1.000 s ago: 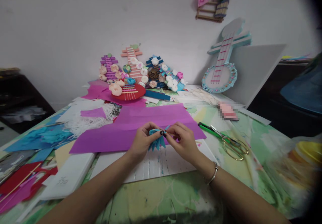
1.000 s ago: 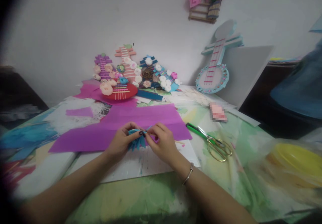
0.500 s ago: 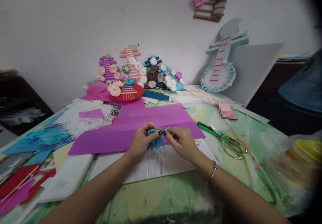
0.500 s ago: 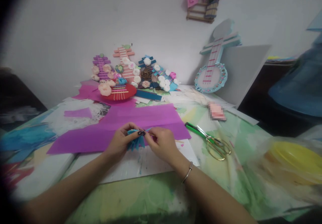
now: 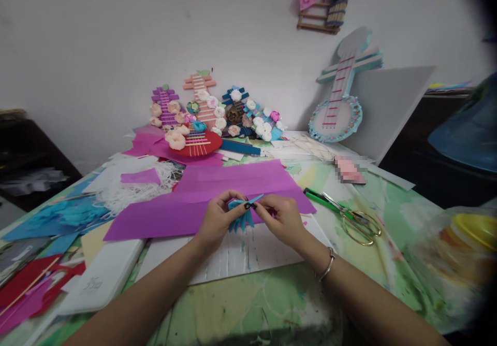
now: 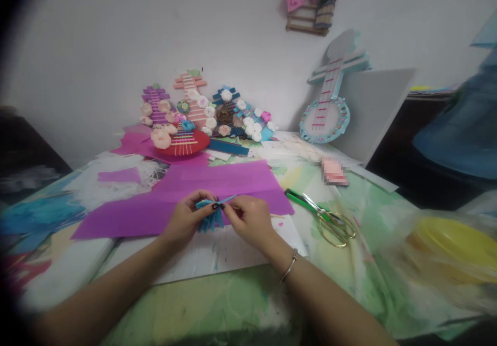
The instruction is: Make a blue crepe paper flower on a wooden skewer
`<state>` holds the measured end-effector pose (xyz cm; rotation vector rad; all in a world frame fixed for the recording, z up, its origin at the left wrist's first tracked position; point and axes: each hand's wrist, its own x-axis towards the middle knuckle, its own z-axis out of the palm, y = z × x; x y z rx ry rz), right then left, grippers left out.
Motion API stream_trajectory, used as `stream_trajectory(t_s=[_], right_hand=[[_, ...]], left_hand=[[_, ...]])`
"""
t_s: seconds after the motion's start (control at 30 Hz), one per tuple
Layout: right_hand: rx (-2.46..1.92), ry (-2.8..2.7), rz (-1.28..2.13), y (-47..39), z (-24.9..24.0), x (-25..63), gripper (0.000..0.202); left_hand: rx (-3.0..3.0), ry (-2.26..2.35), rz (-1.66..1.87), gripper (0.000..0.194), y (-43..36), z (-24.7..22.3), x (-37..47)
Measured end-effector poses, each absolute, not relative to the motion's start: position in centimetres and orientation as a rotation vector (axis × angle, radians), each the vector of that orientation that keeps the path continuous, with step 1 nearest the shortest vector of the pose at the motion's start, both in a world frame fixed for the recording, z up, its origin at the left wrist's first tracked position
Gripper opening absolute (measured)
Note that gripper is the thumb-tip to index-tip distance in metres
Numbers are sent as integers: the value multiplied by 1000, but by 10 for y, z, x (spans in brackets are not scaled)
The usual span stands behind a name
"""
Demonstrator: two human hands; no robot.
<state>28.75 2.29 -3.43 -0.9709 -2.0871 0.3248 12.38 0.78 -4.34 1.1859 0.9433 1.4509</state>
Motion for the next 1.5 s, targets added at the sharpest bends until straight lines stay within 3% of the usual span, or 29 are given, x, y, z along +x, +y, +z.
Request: stream_trajectory(t_s=[1.5], right_hand=[[-867,-1873,301,16,-34,282,21]], left_hand=[[1131,904,1476,21,5,-38,123]])
